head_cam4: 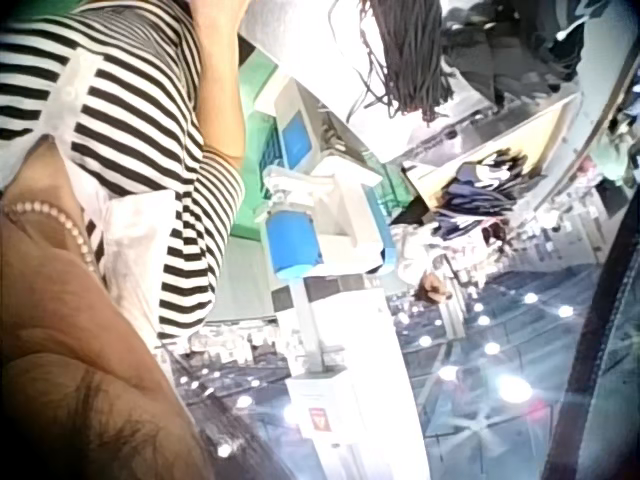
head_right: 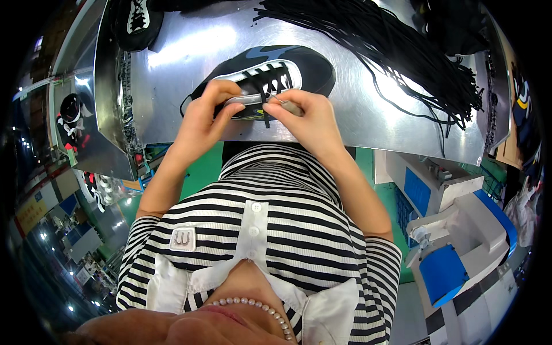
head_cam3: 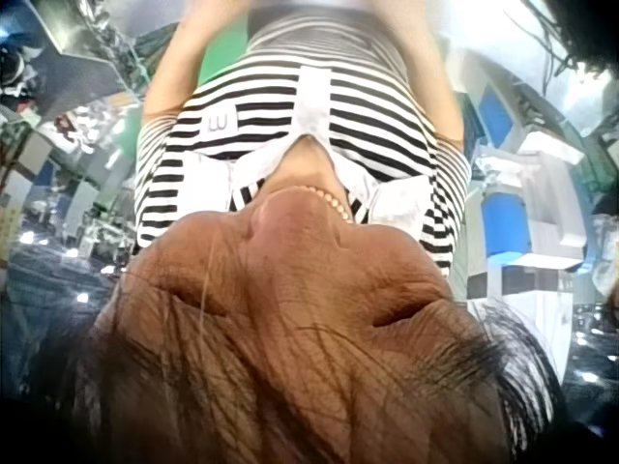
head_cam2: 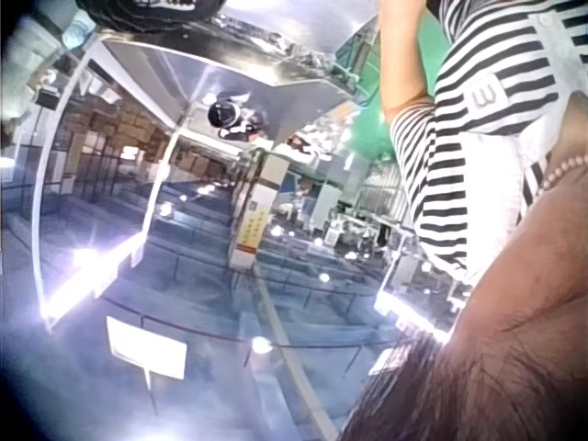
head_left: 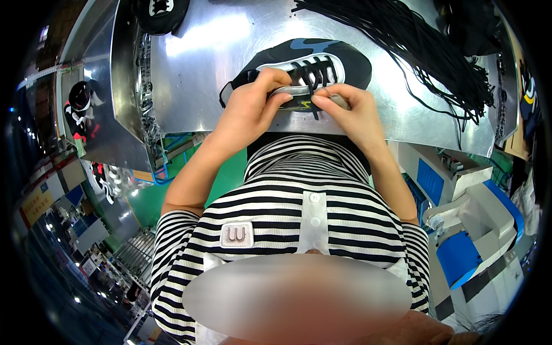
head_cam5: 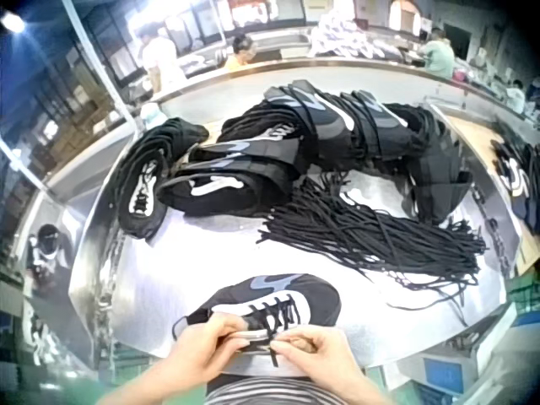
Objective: The person laces a shoe upper by hand, threading a long black lace through the eyelets and pulling it through until the lace is properly installed.
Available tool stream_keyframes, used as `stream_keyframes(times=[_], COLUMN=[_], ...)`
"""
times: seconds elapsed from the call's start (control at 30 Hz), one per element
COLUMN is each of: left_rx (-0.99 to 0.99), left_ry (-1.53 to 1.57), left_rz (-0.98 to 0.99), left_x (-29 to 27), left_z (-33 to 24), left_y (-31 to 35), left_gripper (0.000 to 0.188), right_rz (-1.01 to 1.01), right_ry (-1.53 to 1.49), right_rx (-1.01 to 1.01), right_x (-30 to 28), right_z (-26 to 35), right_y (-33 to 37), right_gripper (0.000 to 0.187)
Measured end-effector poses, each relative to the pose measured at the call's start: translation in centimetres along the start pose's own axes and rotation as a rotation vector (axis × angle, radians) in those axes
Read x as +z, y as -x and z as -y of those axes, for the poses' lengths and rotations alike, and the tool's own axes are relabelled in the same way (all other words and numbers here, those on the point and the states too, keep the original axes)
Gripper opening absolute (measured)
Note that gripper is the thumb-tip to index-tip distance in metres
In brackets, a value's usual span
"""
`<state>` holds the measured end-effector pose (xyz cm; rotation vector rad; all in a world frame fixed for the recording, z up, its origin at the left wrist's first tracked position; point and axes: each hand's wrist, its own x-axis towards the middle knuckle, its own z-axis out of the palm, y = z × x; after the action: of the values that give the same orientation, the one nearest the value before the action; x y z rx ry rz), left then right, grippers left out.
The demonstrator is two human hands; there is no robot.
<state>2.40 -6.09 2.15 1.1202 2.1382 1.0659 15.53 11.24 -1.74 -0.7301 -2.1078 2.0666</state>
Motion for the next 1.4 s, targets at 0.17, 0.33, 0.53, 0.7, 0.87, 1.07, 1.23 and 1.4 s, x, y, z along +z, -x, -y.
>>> stream_keyframes(times=[0.17,0.33,0.53,0.7,0.87,1.07,1.23,1.4], left_rx=[0.039,0.074,0.002,0.007,0.041,0.211,0.326,0.244], left_ry=[-0.095,-0.071,-0.202,-0.178,-0.196,-0.270,-0.275,-0.202], left_rz=[-0.065,-0.089,-0.139,-0.191,-0.209,-0.208,-0.106,-0.070], left_x=[0.1,0.5,1.6,1.7,1.8,2.0,2.4,2.2], left_z=[0.2,0.7,0.9,0.9,1.0,1.5,0.6,0.9], left_y=[-0.5,-0.6,-0.9,-1.3,-1.3,-1.4,-1.2,-0.5], left_gripper=[0.024,0.028,0.031,0.028,0.028,0.031,0.032,0.028], right_rz=[0.012,-0.114,-0.149,-0.074,-0.035,0.027,-0.016,0.152], right_ry=[-0.219,-0.385,-0.395,-0.071,0.132,0.171,0.154,0.299], right_rx=[0.090,0.039,-0.034,-0.185,-0.165,-0.159,-0.026,0.020], right_x=[1.4,3.3,3.8,2.5,1.4,1.0,2.1,-2.6], right_z=[0.8,0.2,0.1,-0.2,-0.3,0.1,0.8,2.2], right_y=[-1.2,-1.6,-1.6,0.4,0.8,0.0,-0.6,0.2], right_gripper=[0.014,0.011,0.018,0.016,0.014,0.013,0.017,0.014])
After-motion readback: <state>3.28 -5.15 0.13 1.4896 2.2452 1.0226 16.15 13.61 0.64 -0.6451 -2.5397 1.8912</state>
